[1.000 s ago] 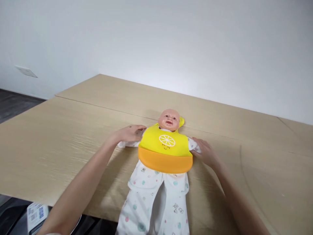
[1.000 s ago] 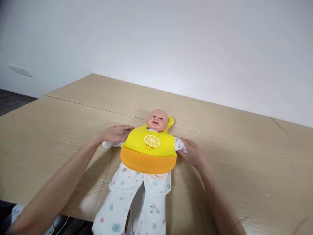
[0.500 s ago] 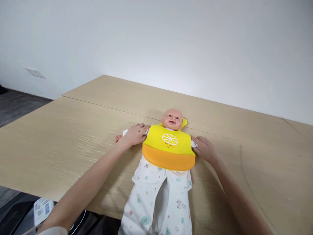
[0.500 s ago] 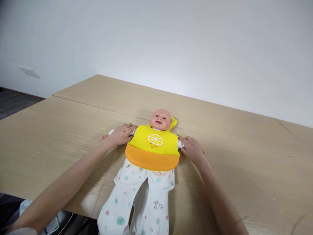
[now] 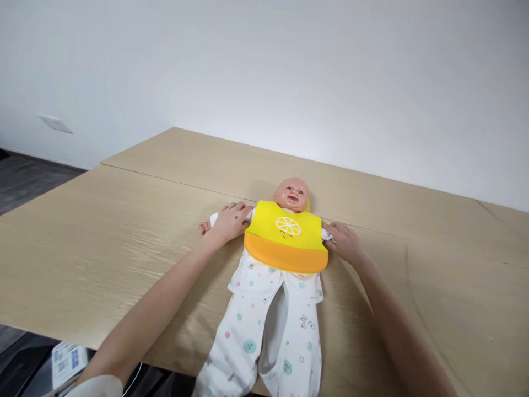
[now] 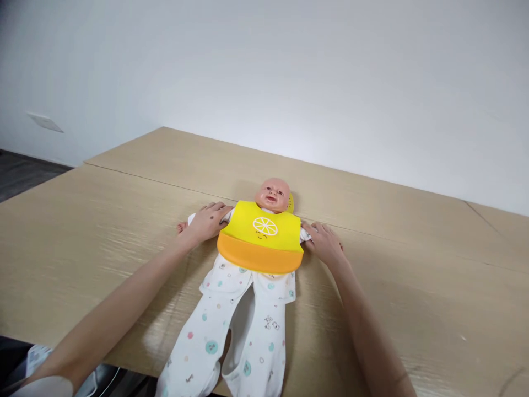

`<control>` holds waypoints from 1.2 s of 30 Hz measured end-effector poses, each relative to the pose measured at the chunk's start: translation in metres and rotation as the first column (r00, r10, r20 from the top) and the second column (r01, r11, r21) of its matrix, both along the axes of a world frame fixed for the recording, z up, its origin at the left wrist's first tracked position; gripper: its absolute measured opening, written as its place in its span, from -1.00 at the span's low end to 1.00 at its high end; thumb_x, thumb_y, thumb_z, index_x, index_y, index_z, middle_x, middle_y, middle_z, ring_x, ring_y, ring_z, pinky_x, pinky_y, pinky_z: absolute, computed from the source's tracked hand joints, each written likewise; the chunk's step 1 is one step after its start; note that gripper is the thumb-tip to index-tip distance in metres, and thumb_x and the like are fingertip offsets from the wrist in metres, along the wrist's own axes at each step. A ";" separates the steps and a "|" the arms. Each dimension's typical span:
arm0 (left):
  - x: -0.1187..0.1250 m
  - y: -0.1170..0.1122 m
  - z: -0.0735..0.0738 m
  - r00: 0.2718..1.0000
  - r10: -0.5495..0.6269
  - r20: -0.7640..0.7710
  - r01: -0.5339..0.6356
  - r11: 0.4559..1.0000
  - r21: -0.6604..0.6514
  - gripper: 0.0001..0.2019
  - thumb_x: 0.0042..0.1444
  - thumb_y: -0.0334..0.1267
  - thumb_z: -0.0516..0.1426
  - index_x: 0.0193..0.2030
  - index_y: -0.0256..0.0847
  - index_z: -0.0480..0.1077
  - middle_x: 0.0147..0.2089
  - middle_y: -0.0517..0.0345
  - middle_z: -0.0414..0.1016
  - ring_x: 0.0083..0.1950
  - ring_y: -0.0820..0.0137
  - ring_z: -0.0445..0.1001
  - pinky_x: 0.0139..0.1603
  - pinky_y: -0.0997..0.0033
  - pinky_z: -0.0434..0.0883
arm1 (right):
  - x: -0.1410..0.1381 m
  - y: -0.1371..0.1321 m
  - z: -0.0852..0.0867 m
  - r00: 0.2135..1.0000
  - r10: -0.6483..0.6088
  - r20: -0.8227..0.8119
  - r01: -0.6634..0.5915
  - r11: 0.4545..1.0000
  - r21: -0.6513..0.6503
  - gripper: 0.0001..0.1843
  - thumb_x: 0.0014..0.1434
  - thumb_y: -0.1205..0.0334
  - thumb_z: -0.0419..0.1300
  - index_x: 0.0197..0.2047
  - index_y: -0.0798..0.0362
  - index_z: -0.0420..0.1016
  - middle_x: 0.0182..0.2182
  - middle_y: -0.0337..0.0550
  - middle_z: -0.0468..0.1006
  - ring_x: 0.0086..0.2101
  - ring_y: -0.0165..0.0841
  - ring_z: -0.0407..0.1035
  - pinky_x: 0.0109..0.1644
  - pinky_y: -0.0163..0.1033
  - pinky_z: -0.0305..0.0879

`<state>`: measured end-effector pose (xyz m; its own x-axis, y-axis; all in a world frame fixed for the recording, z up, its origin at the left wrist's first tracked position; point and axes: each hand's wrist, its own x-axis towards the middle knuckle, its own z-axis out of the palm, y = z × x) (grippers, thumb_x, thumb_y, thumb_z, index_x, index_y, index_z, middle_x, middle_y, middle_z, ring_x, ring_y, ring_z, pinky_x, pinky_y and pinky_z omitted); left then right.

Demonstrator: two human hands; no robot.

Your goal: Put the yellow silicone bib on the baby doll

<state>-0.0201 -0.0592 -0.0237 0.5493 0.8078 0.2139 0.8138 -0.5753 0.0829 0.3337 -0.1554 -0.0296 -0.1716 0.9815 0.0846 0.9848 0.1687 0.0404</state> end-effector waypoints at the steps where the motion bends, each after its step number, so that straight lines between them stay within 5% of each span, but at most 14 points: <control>1: 0.000 0.000 0.000 1.000 -0.011 0.002 0.011 1.000 -0.010 -0.60 0.02 -0.31 0.01 0.04 -0.15 0.29 -0.07 -0.01 0.38 -0.03 0.19 0.31 -0.02 0.23 0.24 | -0.001 -0.001 0.000 1.000 -0.002 0.008 0.002 1.000 -0.010 -0.50 0.13 0.18 -0.03 0.17 -0.06 0.18 -0.08 -0.10 0.32 -0.07 -0.25 0.19 0.05 -0.18 0.13; 7: -0.003 -0.003 0.005 0.984 -0.116 0.132 0.126 0.990 -0.067 -0.60 0.01 -0.31 0.02 0.05 -0.19 0.27 0.00 -0.03 0.36 0.04 0.20 0.26 0.07 0.21 0.20 | -0.008 -0.011 0.001 0.998 -0.065 0.001 0.065 0.998 -0.020 -0.45 0.14 0.21 -0.09 0.22 -0.03 0.09 0.12 -0.11 0.17 0.06 -0.14 0.07 0.11 0.00 0.09; 12: -0.006 -0.002 0.022 0.892 -0.208 0.401 0.230 0.973 -0.008 -0.57 -0.04 -0.43 -0.04 0.02 -0.21 0.30 0.04 0.03 0.35 0.09 0.30 0.24 0.11 0.29 0.19 | -0.031 -0.025 0.022 0.952 0.014 -0.306 0.018 0.995 0.102 -0.50 0.23 0.15 -0.22 0.20 0.09 0.10 0.17 -0.16 0.09 0.17 -0.38 -0.05 0.27 -0.20 -0.04; 16: -0.009 -0.003 0.032 0.839 -0.056 0.541 0.108 0.992 -0.065 -0.64 -0.03 -0.45 -0.10 -0.14 -0.24 0.38 -0.17 0.08 0.46 -0.13 0.37 0.39 -0.08 0.39 0.30 | -0.064 -0.042 0.036 0.936 0.048 -0.348 -0.087 0.992 -0.096 -0.33 0.21 -0.10 -0.23 0.31 0.00 -0.21 0.28 -0.26 -0.29 0.26 -0.32 -0.34 0.32 -0.06 -0.17; 19: -0.006 -0.010 0.034 0.888 0.070 0.454 0.050 0.968 -0.247 -0.70 0.09 -0.24 -0.09 -0.12 -0.18 0.37 -0.30 0.14 0.49 -0.28 0.36 0.42 -0.22 0.41 0.31 | -0.083 -0.051 0.030 0.965 0.018 -0.263 -0.072 0.978 -0.197 -0.25 0.18 -0.20 -0.26 0.32 -0.03 -0.30 0.28 -0.31 -0.43 0.26 -0.24 -0.50 0.32 0.02 -0.23; 25: 0.002 -0.015 0.023 0.961 -0.021 0.274 0.135 0.905 -0.404 -0.61 0.08 0.02 -0.04 0.00 -0.07 0.27 -0.21 0.15 0.48 -0.12 0.29 0.40 -0.17 0.41 0.26 | -0.091 -0.053 0.015 0.982 -0.004 -0.190 -0.026 0.987 -0.156 -0.23 0.17 -0.22 -0.29 0.33 0.01 -0.33 0.27 -0.29 -0.47 0.26 -0.21 -0.53 0.32 0.03 -0.27; 30: 0.001 -0.006 0.024 0.933 0.022 0.360 0.142 0.895 -0.423 -0.69 0.03 -0.05 0.01 -0.11 -0.09 0.32 -0.31 0.19 0.47 -0.29 0.37 0.41 -0.30 0.46 0.26 | -0.082 -0.049 0.028 0.948 0.017 -0.317 -0.087 0.974 -0.210 -0.26 0.16 -0.21 -0.21 0.31 -0.05 -0.20 0.28 -0.26 -0.31 0.26 -0.21 -0.41 0.31 0.03 -0.22; 33: 0.010 0.009 0.026 0.848 0.215 0.485 -0.004 0.917 -0.399 -0.72 0.03 -0.08 -0.01 -0.20 -0.15 0.37 -0.31 0.16 0.47 -0.31 0.39 0.40 -0.34 0.46 0.26 | -0.067 -0.035 0.037 0.881 0.030 -0.472 -0.127 0.976 -0.176 -0.40 0.16 -0.14 -0.12 0.20 -0.04 0.12 0.21 -0.20 0.04 0.20 -0.29 -0.10 0.30 -0.08 -0.12; 36: 0.028 0.031 0.022 0.760 0.328 0.561 -0.068 0.898 -0.434 -0.71 -0.01 -0.10 0.03 -0.20 -0.19 0.39 -0.31 0.11 0.48 -0.27 0.35 0.41 -0.30 0.44 0.28 | -0.049 -0.005 0.040 0.736 -0.147 -0.661 0.033 0.983 -0.182 -0.51 0.13 -0.08 -0.03 -0.01 0.06 0.32 -0.03 -0.12 0.37 -0.03 -0.37 0.25 0.09 -0.24 0.18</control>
<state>0.0076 -0.0285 -0.0020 0.2246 0.9684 0.1085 0.6037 -0.2257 0.7646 0.2844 -0.1604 0.0099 -0.0370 0.9993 -0.0040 0.7577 0.0254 -0.6521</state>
